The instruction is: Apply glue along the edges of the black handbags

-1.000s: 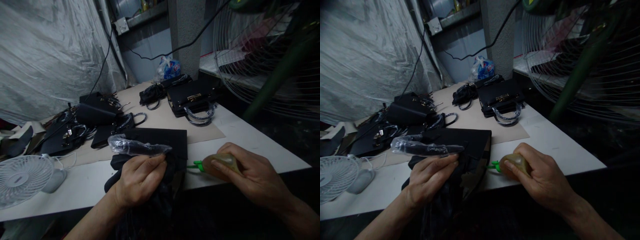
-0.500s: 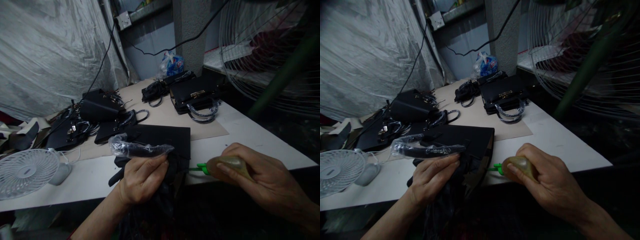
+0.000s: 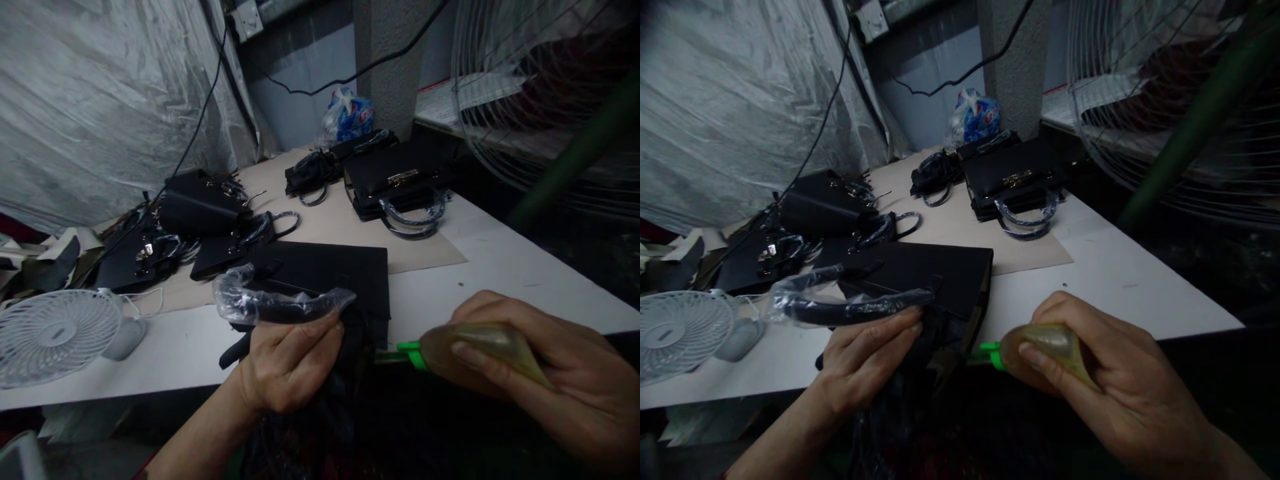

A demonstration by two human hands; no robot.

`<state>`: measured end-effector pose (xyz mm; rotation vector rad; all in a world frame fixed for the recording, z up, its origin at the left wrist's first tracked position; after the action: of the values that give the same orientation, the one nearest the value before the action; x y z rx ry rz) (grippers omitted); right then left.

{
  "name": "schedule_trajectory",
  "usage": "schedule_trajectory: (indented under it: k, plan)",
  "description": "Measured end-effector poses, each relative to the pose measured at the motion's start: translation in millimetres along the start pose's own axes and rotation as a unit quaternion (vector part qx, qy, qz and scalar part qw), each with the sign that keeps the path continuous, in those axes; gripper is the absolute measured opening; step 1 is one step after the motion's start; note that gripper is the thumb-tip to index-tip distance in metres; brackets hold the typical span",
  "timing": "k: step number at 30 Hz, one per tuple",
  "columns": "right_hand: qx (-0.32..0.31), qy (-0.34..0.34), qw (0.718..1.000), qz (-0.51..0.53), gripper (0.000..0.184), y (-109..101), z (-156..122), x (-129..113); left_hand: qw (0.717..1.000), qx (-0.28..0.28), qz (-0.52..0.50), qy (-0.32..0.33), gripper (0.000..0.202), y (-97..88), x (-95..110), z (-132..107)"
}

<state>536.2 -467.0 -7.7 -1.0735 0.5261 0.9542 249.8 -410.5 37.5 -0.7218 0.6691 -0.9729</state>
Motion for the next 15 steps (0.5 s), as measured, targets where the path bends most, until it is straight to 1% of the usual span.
schedule_trajectory:
  k: [2, 4, 5, 7, 9, 11, 13, 15]
  plan:
    - [0.006, 0.002, 1.000, -0.025, 0.015, -1.9, -0.1, -1.5, 1.000, 0.017, 0.002, 0.006, 0.014, 3.1, -1.5, -1.3]
    - [-0.009, 0.011, 1.000, -0.017, 0.019, -2.5, -0.7, -2.2, 0.998, 0.054, 0.007, 0.029, 0.015, 5.1, -1.8, -2.5]
    - [-0.019, 0.017, 1.000, -0.008, 0.021, -2.4, -1.0, -2.2, 0.997, 0.061, 0.010, 0.036, 0.016, 5.4, -1.4, -2.8]
    - [-0.016, 0.018, 1.000, -0.007, 0.022, -2.3, -1.2, -2.0, 0.998, 0.045, 0.013, 0.033, 0.018, 3.7, 0.1, -2.5]
    - [-0.003, 0.012, 1.000, -0.019, 0.020, -2.3, -0.7, -1.8, 1.000, 0.003, 0.017, 0.016, 0.018, 0.4, 2.1, -1.5]
    - [-0.005, 0.014, 1.000, -0.010, 0.021, -1.9, -0.2, -2.0, 1.000, -0.020, 0.019, 0.010, 0.017, -1.8, 3.4, -0.8]
    - [-0.018, 0.018, 1.000, 0.016, 0.023, -1.1, 0.3, -2.5, 0.999, -0.003, 0.025, 0.022, 0.018, -0.3, 2.6, -1.1]
    - [-0.010, 0.028, 1.000, 0.010, 0.023, -0.9, 0.9, -2.3, 0.997, 0.046, 0.033, 0.043, 0.020, 4.6, 0.1, -2.7]
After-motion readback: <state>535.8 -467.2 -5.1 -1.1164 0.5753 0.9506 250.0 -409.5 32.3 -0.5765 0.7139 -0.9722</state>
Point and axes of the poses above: each hand's wrist, its own z-axis towards the middle knuckle, its own y-axis out of the palm, x = y × z, the point moved 2 cm from there along z, towards the middle knuckle
